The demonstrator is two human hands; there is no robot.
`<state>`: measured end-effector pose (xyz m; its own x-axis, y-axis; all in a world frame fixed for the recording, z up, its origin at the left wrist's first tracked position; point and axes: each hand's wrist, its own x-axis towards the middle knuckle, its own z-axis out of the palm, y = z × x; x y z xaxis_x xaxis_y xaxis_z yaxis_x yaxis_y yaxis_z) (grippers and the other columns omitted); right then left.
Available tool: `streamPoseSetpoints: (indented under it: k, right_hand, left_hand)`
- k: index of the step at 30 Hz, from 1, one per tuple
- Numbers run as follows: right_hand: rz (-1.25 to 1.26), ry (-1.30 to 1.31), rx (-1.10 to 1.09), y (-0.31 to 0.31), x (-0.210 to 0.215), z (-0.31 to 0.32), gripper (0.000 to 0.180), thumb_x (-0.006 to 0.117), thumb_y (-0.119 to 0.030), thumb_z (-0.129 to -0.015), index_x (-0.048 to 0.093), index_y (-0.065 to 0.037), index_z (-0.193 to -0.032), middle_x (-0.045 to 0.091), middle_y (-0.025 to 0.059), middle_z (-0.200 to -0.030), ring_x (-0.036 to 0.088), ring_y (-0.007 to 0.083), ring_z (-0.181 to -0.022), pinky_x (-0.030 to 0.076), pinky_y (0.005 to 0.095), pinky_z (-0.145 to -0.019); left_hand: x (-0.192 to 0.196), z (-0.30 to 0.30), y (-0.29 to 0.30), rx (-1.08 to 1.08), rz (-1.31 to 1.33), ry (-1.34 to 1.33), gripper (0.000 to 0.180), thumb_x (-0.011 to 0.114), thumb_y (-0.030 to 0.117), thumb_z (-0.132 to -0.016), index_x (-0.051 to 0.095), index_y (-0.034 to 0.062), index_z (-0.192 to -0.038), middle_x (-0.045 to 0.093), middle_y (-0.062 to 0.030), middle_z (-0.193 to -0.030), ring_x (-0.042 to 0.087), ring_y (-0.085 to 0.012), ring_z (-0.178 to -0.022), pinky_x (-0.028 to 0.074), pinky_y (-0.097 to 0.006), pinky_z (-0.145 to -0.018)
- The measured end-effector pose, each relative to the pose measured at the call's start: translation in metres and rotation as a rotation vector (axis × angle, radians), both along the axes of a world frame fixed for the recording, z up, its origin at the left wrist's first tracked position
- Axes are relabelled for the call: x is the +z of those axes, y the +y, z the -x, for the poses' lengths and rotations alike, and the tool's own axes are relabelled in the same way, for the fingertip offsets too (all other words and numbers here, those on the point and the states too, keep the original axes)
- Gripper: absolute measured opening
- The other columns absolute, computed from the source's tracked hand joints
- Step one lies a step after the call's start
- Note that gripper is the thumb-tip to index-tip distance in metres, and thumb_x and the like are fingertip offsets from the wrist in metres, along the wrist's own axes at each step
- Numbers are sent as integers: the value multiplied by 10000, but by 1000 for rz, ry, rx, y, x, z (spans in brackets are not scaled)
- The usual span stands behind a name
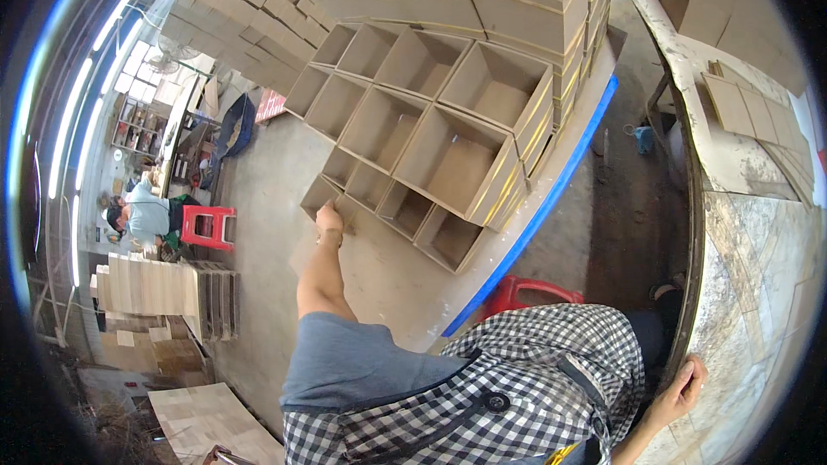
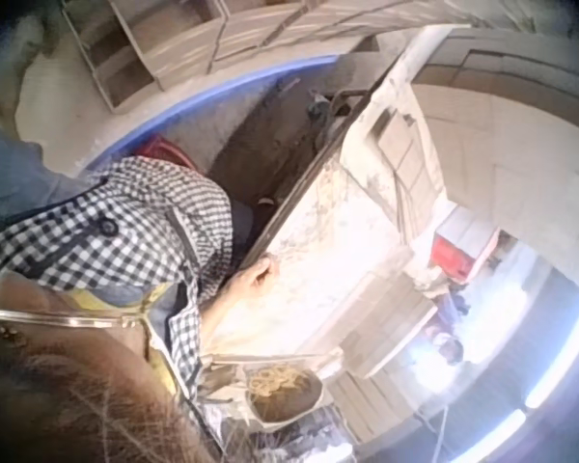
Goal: Assembling small cardboard boxes by applying glue to the edges and securing the shape with rubber bands.
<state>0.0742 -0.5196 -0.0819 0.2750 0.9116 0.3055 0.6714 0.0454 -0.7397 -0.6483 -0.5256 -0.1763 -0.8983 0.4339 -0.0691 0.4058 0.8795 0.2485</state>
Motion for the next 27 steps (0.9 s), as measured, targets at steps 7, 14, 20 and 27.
streamPoseSetpoints:
  k: [7, 14, 20, 27]
  right_hand:
    - [6, 34, -27, 3, -2, 1, 199, 482, -120, -958, 581, 51, -982, 587, 106, -965, 523, 195, -910, 402, 318, -869]
    - [35, 71, -51, 2, 5, 17, 198, 484, -122, -957, 590, 43, -976, 592, 99, -966, 535, 181, -903, 411, 309, -872]
    - [-130, 287, -288, -25, 45, 16, 117, 505, -55, -904, 608, -2, -907, 588, 79, -889, 540, 158, -822, 435, 285, -780]
    - [-306, 47, -495, -71, 97, -19, 95, 567, -41, -857, 618, 20, -909, 623, 116, -872, 573, 190, -808, 449, 291, -738]
  left_hand:
    - [-7, -1, -5, -156, -127, -31, 199, 524, 9, -758, 614, 25, -935, 630, -224, -962, 599, -370, -952, 458, -425, -820]
    - [-18, 20, -25, -171, 34, 28, 291, 588, 76, -726, 591, 72, -1017, 606, -199, -1065, 535, -378, -1059, 426, -426, -875]
    - [31, -47, 43, -412, -344, 263, 303, 543, 35, -705, 586, -42, -995, 621, -220, -933, 587, -367, -850, 479, -411, -713]
    - [55, -245, -3, -1207, -51, 24, 254, 553, 89, -745, 543, 41, -994, 528, -164, -990, 497, -376, -959, 313, -546, -957]
